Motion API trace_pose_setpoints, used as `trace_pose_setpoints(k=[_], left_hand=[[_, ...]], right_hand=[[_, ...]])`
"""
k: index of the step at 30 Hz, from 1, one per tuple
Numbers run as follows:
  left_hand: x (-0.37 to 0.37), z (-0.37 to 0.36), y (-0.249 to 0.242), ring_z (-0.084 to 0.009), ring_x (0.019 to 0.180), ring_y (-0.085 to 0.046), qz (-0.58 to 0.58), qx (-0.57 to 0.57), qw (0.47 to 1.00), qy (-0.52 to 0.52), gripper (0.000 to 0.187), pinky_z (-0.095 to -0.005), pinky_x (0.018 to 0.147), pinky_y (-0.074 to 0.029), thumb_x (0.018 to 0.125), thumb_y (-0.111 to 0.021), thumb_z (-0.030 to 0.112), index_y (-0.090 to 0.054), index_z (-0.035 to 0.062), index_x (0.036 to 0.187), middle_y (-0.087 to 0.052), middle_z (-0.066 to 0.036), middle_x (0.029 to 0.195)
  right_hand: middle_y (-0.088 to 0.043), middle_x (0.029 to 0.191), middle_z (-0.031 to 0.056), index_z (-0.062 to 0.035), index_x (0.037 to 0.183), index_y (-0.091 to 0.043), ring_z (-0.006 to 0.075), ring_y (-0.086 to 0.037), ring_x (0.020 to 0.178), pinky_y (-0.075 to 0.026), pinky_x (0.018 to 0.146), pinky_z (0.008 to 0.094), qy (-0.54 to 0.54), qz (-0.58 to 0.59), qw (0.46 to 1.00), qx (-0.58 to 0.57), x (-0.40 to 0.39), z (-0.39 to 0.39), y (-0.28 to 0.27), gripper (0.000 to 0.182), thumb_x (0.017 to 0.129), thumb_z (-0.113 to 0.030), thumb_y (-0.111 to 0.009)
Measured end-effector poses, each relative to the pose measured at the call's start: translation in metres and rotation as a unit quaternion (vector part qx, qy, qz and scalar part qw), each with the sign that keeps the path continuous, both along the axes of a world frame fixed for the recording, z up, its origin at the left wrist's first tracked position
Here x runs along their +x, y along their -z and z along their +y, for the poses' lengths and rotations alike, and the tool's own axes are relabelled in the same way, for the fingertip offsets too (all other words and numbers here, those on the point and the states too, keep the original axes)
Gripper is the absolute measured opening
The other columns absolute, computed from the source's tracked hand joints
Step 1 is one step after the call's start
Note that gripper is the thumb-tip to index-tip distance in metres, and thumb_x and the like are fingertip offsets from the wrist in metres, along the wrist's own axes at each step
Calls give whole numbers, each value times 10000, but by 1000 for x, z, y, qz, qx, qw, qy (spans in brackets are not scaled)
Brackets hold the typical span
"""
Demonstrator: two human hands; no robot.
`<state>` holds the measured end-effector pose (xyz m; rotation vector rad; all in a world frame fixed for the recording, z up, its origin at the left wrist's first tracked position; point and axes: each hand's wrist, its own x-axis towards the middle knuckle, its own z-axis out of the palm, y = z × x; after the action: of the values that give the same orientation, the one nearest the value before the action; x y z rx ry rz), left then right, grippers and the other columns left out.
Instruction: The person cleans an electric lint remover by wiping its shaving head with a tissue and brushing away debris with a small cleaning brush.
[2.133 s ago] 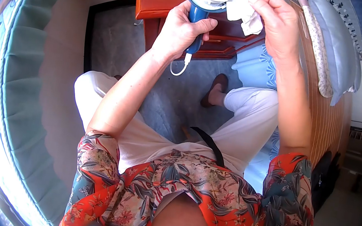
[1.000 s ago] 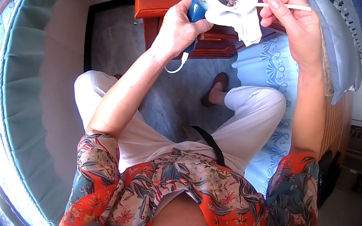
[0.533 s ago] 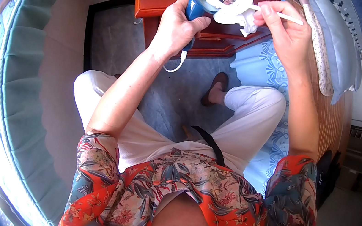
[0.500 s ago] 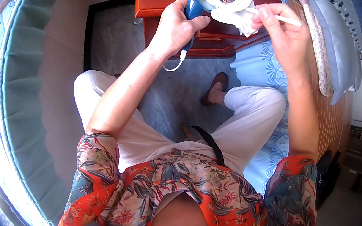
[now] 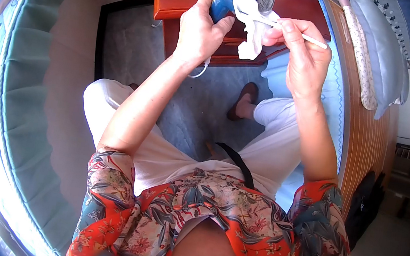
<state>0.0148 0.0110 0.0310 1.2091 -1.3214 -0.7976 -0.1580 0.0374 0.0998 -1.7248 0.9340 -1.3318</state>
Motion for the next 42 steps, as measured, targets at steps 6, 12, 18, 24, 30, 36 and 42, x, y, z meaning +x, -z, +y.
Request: trace_pose_setpoints(k=[6, 12, 18, 24, 30, 36, 42], left_hand=[[-1, -3, 1, -299, 821, -678, 8, -25, 999, -34, 391, -377, 774, -519, 770, -697, 137, -557, -19, 1100, -679, -181, 864], [1, -6, 11, -148, 869, -644, -28, -13, 999, -35, 381, -286, 783, -508, 793, -717, 160, -558, -30, 1083, -677, -103, 943], [3, -9, 14, -280, 802, -683, 42, -27, 997, -61, 328, -358, 759, -523, 787, -679, 140, -578, -21, 1055, -681, -169, 830], [1, -6, 9, -283, 808, -681, 26, -14, 998, -53, 315, -362, 758, -519, 790, -666, 133, -579, -20, 1051, -683, -165, 845], [-7, -7, 22, -84, 666, -603, 16, -26, 999, -15, 319, -235, 574, -492, 849, -644, 124, -537, -29, 1108, -644, -55, 800], [0, -10, 20, -95, 665, -612, 16, -69, 996, -61, 279, -232, 586, -497, 836, -659, 91, -552, -29, 1063, -646, -67, 793], [4, -9, 17, -82, 586, -545, 48, -33, 997, -43, 210, -231, 537, -460, 853, -652, 91, -550, -27, 993, -590, -20, 707]], right_hand=[[-658, 810, 120, 42, 1005, -588, 178, -648, 743, -536, 725, 305, 13, -65, 997, -47, 23, 5, 17, 160, 958, -96, -521], [-678, 823, 90, 33, 989, -605, 123, -647, 755, -525, 724, 249, 77, 25, 983, -167, 42, 3, 33, 109, 927, -49, -568], [-677, 787, 85, -26, 928, -641, 145, -652, 693, -505, 645, 251, 139, 130, 960, -206, 25, -8, 33, 94, 848, -61, -676], [-699, 787, 81, 0, 920, -628, 128, -675, 729, -524, 677, 236, 111, 51, 984, -128, 23, -4, 25, 91, 896, -87, -630], [-702, 791, 87, 10, 931, -618, 127, -675, 747, -528, 692, 242, 94, -5, 986, -139, 42, -2, 35, 102, 911, -90, -611], [-696, 769, 81, -2, 903, -613, 123, -673, 724, -521, 654, 243, 109, 71, 980, -153, 37, -6, 29, 92, 896, -92, -630], [-676, 745, 101, -43, 857, -620, 207, -676, 676, -509, 606, 277, 136, 172, 955, -197, 17, -15, 17, 62, 848, -81, -668]])
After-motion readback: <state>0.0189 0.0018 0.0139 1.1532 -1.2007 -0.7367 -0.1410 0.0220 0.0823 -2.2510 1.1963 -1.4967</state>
